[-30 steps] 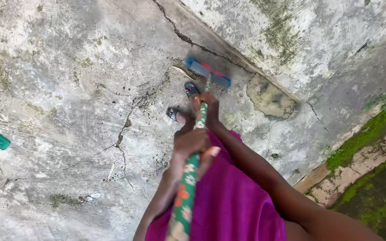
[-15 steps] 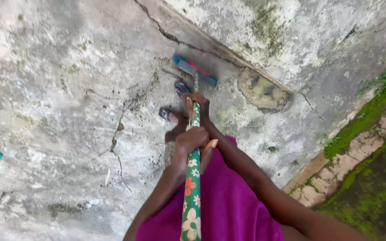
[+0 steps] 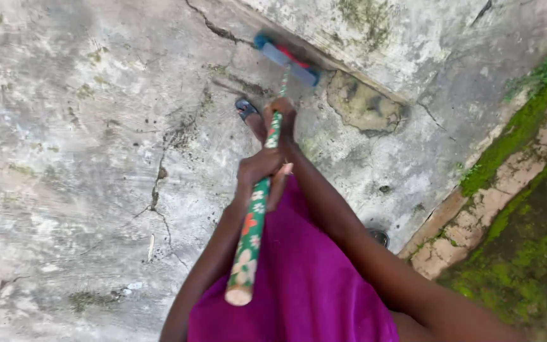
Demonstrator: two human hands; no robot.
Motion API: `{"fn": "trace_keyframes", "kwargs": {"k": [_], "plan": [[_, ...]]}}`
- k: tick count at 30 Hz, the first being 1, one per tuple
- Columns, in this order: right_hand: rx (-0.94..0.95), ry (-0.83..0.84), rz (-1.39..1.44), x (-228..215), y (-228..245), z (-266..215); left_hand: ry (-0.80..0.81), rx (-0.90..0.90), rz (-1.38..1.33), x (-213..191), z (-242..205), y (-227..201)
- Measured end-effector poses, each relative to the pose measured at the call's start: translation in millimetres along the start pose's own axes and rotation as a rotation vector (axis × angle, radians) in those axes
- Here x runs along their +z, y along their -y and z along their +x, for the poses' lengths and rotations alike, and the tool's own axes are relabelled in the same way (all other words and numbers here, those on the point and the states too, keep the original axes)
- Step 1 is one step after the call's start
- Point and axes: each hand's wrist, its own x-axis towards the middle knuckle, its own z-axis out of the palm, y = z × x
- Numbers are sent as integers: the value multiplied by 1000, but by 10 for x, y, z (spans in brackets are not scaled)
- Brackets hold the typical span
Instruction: The person scrubs a concrete floor with a long-handled brush, moving a small green container and a bucket aside to reach different areas.
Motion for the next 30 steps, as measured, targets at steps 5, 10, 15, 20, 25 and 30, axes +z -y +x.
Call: {"fn": "trace_keyframes", "kwargs": {"k": [5, 10, 15, 20, 25, 30], "plan": [[-30, 98, -20, 21, 422, -545, -1, -67, 122, -248, -565, -627], [65, 288, -113, -476, 1389, -711, -14, 7, 50, -60, -1087, -993], [355, -5, 92, -803, 300, -736, 145, 118, 86, 427, -1280, -417], [-62, -11, -125, -1008, -648, -898, 164, 79, -25, 957, -1473, 356], [498, -128, 742, -872, -664, -1714, 459, 46, 244, 797, -2054, 946], [-6, 150, -113, -986, 1368, -1319, 180, -160, 280, 406, -1416, -1119]]}}
